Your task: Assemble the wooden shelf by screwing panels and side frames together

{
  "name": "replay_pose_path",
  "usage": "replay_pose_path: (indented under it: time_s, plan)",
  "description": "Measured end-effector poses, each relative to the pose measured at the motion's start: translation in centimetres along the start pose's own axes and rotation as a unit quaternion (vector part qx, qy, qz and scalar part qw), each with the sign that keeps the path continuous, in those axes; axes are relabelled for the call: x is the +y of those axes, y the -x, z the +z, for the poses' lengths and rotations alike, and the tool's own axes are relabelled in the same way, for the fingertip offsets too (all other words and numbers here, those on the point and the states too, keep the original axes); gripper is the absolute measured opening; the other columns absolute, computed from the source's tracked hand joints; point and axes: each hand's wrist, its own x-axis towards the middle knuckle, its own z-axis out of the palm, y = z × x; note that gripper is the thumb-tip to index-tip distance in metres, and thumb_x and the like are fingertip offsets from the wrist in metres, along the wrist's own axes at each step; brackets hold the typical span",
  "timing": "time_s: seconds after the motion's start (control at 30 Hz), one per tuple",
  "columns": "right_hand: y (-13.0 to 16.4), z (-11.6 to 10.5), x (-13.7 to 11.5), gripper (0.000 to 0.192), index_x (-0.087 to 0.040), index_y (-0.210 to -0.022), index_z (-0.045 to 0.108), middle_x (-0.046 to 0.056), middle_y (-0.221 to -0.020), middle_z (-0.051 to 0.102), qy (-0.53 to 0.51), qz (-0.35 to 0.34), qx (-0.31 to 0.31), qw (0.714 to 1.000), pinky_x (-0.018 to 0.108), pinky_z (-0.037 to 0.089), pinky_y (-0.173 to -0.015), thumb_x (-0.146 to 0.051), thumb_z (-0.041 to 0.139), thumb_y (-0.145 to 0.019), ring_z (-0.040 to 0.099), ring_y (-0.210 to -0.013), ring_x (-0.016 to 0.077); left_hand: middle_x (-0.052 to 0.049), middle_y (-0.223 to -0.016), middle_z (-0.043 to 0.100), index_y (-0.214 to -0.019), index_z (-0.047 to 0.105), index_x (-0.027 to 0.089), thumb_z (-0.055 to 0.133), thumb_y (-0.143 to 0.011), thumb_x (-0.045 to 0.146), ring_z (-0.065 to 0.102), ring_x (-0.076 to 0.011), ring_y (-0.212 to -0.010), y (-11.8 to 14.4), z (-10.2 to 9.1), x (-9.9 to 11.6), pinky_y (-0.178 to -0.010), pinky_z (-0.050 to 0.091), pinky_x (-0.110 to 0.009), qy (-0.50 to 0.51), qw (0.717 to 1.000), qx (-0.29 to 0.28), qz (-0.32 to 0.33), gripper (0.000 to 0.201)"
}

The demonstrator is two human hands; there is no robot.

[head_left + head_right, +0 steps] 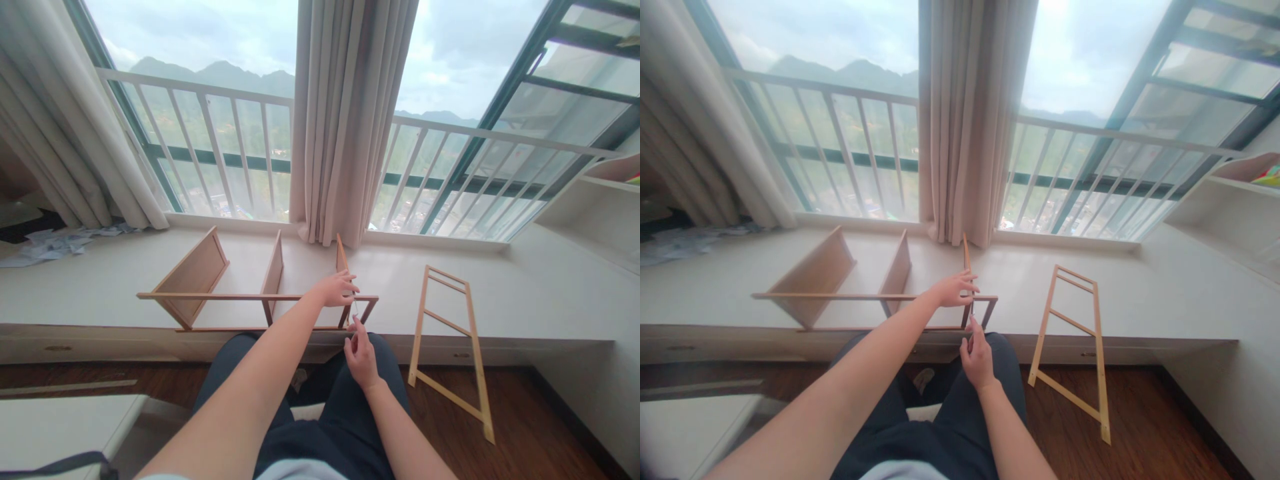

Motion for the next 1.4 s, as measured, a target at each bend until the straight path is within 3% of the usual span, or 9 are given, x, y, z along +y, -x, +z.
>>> replay_pose_path:
  time_s: [1.4]
  plan:
    - [-1.4,-0.2,-3.5,0.06,-0.018,-0.15,0.036,0.009,-0.105,0.063,-0.043,0.04,0.013,0.998,0.029,0.051,-0.066,-0.02,0.046,-0.091,0.053,-0.061,0.0128,-0.003,-0.151,0.046,-0.122,0.069,0.031,0.061,-0.085,0.033,0.029,-0.03,-0.146,0.0,0.2,-0.2,-0.118,0.03,-0.044,0.001,1.0,0.01,0.009,0.038]
